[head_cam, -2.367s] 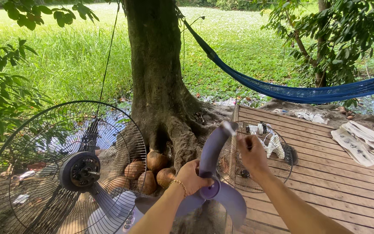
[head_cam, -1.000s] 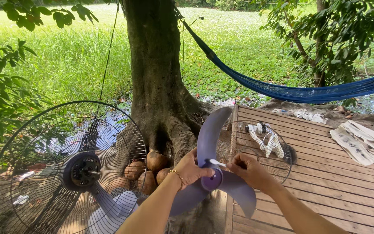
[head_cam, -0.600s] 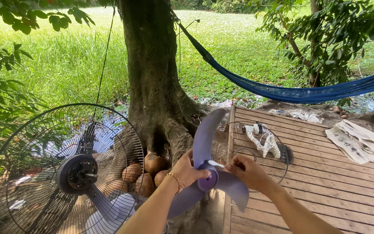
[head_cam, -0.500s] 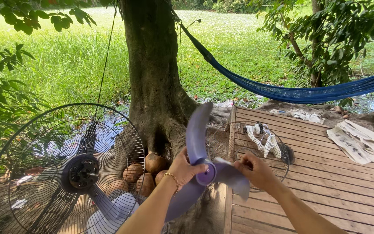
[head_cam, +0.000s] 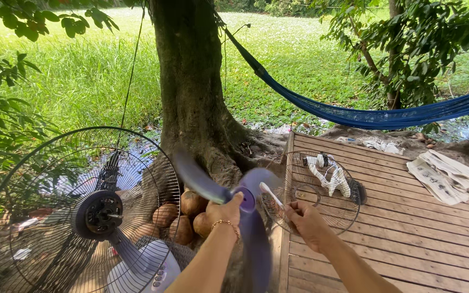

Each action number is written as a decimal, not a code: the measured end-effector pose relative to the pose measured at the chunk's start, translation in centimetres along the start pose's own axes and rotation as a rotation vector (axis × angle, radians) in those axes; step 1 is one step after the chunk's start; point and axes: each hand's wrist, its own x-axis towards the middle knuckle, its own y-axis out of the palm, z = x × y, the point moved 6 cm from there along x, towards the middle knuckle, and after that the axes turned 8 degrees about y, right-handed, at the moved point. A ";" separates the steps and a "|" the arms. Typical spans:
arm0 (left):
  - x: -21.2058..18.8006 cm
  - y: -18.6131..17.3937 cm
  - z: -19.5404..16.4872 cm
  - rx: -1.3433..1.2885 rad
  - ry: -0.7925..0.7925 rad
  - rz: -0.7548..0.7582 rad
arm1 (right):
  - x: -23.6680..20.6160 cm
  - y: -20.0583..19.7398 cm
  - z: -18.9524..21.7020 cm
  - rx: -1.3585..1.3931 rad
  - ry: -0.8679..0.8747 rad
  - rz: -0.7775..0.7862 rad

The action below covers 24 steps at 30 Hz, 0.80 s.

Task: The person services a standing electric fan outdoors. They unscrew and loosen the grille cap at the fan hub, remove the blade assembly from the motor shaft, set it on a wooden deck, and wipe the fan blades one by one using a small brush.

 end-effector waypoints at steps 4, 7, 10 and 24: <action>-2.3 0.8 -0.8 -0.155 -0.087 0.096 | -1.3 0.8 0.4 -0.007 0.077 -0.070; -3.8 1.5 -2.0 -0.328 -0.134 0.170 | -1.6 0.8 0.4 -0.116 0.098 -0.072; -4.8 1.0 -2.8 -0.271 -0.191 0.204 | -1.3 -0.3 0.2 -0.159 0.038 -0.135; -2.9 3.3 0.3 -0.345 -0.296 0.295 | 0.2 3.3 1.1 0.518 0.185 0.037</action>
